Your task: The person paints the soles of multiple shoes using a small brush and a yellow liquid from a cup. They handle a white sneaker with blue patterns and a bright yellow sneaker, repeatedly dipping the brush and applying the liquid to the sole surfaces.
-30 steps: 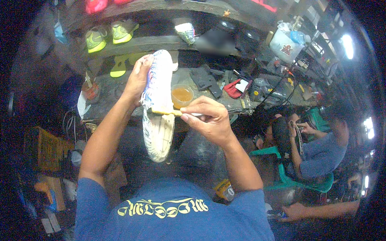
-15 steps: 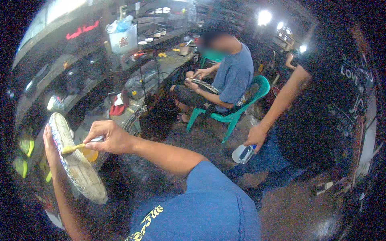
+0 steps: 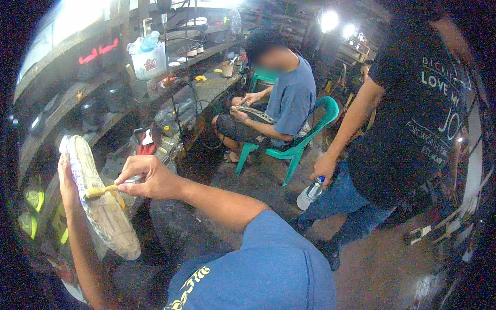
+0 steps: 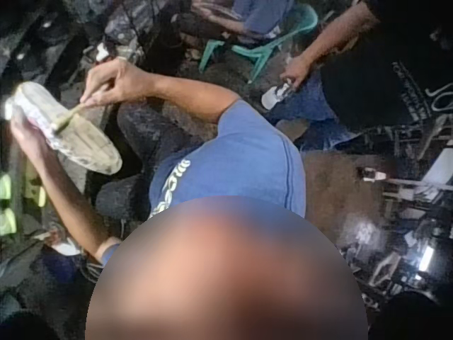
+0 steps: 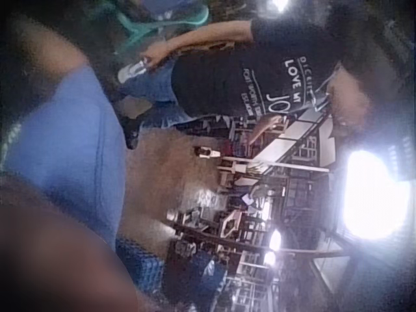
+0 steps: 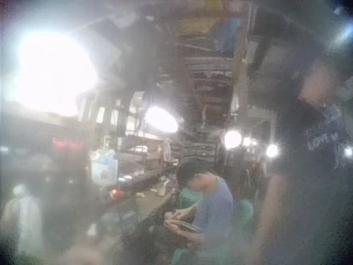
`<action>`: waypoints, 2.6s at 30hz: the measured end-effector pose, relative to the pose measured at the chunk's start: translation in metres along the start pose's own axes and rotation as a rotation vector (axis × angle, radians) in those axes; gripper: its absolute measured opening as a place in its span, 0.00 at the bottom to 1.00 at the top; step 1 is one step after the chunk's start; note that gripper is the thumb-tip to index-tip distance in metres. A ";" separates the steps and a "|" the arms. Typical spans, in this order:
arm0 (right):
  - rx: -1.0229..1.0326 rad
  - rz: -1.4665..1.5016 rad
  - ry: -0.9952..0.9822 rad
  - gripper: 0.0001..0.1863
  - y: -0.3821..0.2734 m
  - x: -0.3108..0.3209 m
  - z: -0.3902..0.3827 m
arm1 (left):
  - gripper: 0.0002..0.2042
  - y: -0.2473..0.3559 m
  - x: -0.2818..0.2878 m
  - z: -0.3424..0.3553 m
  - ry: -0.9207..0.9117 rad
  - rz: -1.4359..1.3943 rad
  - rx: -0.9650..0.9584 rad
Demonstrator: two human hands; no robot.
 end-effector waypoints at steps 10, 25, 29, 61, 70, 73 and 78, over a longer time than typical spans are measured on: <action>0.009 0.007 0.013 0.08 -0.002 0.001 -0.004 | 0.26 0.003 -0.008 0.005 -0.031 -0.062 0.005; 0.018 -0.191 0.107 0.06 -0.012 0.024 -0.005 | 0.23 0.002 -0.029 0.013 -0.017 0.057 0.010; -0.004 -0.187 0.081 0.08 -0.017 0.031 -0.009 | 0.22 0.019 -0.053 0.017 -0.136 -0.149 -0.133; 0.083 -0.180 0.079 0.09 -0.032 0.046 0.003 | 0.22 0.021 -0.082 0.002 -0.071 -0.152 0.085; 0.147 -0.259 0.068 0.09 -0.041 0.043 0.003 | 0.18 0.009 -0.079 0.003 -0.090 -0.152 0.188; 0.152 -0.258 0.056 0.09 -0.041 0.043 0.003 | 0.17 0.004 -0.080 0.004 -0.092 -0.172 0.226; 0.156 -0.287 0.047 0.09 -0.044 0.043 0.000 | 0.15 -0.005 -0.077 0.009 -0.056 -0.219 0.232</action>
Point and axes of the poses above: each hand's wrist, its own z-axis towards the middle knuckle, its own x-axis out of the back of the hand, y = z × x, the point moved 8 cm from there along z, towards the middle knuckle, and after that the axes turned 7 degrees about -z, right-handed, at the moved point
